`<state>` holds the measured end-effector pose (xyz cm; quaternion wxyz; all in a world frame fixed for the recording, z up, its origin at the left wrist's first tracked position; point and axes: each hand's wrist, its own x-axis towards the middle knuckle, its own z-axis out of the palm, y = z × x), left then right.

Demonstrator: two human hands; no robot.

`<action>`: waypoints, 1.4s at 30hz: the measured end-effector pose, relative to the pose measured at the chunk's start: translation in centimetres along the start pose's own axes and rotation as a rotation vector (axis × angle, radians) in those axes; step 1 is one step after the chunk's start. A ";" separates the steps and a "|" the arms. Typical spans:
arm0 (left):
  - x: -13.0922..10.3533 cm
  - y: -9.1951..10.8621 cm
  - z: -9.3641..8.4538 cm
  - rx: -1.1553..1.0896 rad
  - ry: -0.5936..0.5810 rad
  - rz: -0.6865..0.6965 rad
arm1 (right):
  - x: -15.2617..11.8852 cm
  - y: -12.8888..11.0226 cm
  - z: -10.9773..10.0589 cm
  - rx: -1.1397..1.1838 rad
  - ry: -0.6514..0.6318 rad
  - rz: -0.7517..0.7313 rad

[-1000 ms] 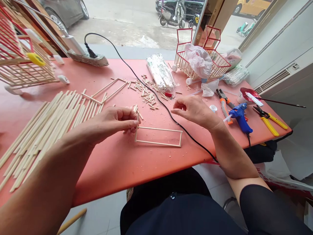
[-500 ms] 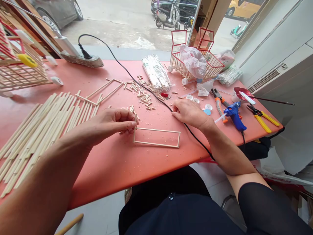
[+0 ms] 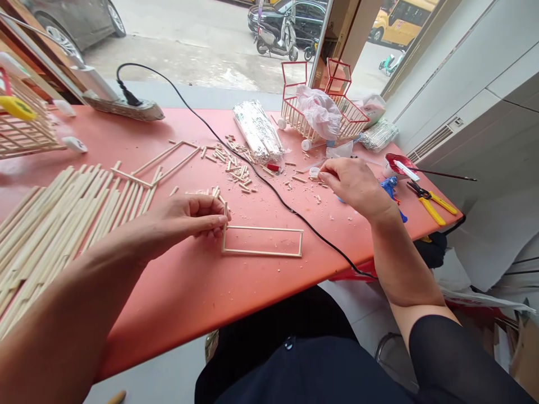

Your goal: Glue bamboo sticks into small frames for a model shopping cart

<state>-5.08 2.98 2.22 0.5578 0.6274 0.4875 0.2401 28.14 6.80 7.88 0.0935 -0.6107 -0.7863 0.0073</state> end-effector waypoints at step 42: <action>0.4 0.7 1.1 -0.070 -0.124 -0.026 | 6.6 -11.0 5.3 0.068 -0.232 -0.723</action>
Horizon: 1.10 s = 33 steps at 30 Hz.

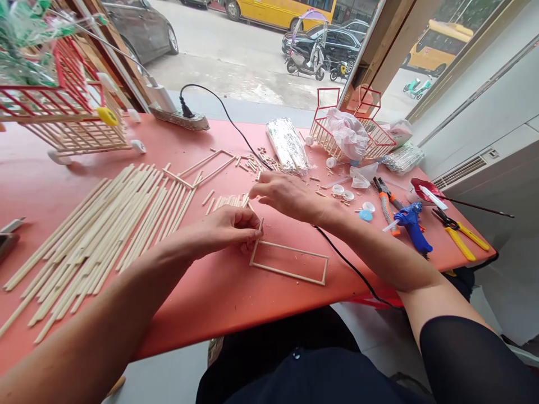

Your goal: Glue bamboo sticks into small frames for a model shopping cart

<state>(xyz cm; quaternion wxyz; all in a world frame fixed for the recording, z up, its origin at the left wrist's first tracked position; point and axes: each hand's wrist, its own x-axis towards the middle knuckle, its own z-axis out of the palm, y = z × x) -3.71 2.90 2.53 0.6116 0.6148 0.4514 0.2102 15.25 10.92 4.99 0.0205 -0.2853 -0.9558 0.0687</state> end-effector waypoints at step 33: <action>0.5 -1.2 0.4 -0.196 0.025 -0.054 | -10.3 -6.3 1.8 0.542 0.184 0.580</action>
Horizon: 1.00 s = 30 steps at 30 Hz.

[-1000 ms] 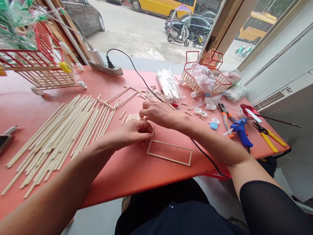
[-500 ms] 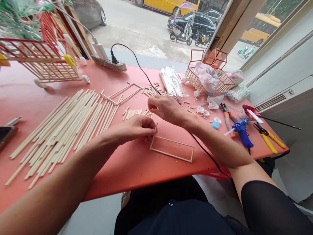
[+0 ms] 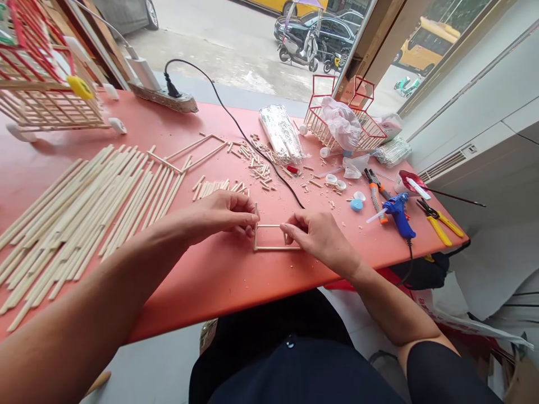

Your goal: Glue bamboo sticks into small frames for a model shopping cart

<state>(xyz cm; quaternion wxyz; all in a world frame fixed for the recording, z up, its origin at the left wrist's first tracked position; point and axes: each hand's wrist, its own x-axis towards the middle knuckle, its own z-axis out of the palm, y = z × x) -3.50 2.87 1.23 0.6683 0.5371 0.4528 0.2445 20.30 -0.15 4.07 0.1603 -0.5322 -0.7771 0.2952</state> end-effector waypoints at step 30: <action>-0.2 0.5 0.7 0.082 -0.049 0.025 | -3.0 -0.3 2.2 -0.229 0.146 0.160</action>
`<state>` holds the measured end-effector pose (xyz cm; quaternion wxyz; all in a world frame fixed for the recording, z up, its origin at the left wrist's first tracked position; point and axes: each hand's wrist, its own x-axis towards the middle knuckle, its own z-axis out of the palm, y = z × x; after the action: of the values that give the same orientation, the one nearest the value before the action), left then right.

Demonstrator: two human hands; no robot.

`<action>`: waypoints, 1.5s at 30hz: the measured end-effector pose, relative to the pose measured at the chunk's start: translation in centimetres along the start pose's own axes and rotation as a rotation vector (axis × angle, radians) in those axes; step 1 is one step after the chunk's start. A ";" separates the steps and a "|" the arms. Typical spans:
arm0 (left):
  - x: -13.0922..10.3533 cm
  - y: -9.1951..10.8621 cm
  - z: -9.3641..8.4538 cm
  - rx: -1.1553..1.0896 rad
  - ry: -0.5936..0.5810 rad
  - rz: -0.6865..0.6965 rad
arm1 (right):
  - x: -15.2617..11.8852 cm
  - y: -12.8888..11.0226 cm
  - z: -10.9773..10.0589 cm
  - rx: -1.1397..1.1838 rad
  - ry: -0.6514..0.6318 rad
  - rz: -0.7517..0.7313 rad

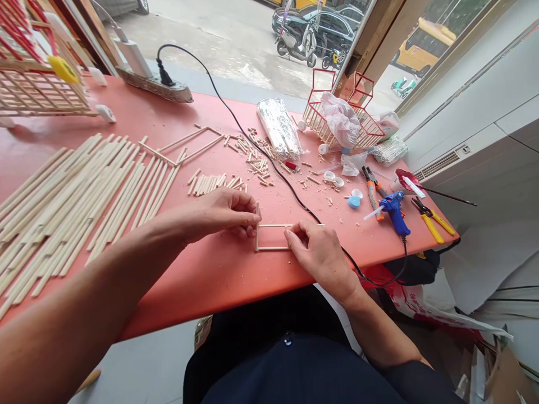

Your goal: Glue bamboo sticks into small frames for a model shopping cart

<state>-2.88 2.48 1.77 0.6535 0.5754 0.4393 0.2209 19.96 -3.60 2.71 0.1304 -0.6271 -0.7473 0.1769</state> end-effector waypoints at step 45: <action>-0.2 0.5 0.5 0.003 -0.027 0.034 | 6.8 1.2 -2.1 -0.263 0.052 -0.187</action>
<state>-2.44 2.13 2.30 0.6548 0.5868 0.4209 0.2233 20.73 3.53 3.90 0.0826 -0.5708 -0.8155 0.0483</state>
